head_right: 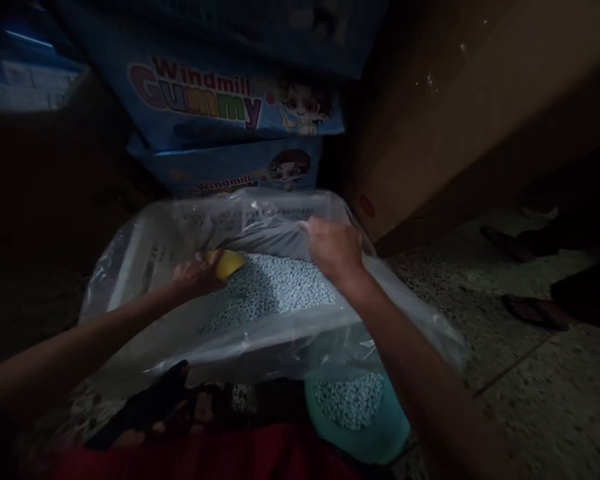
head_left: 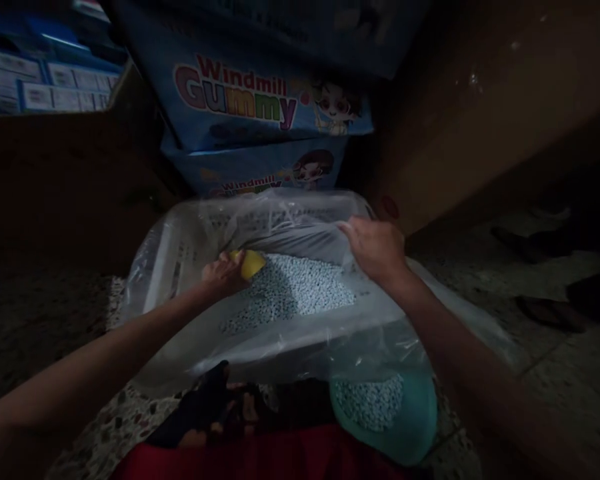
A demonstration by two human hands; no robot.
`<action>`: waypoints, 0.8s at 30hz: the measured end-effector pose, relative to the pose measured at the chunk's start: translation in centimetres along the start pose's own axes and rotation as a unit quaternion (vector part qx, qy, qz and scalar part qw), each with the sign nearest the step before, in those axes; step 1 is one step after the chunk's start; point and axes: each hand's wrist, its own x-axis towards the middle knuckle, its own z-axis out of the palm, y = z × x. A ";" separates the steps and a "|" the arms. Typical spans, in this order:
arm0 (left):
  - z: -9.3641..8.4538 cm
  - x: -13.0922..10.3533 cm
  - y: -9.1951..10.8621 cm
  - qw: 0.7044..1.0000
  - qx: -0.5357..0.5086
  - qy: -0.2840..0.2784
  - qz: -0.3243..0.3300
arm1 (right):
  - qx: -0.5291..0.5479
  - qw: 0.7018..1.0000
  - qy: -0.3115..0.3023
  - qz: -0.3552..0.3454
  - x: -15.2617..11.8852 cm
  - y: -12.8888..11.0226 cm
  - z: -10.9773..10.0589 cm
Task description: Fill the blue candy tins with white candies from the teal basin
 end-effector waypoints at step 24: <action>4.8 0.5 8.4 0.996 -0.067 -0.032 0.043 | 0.403 0.885 -0.079 0.218 -6.4 4.5 2.1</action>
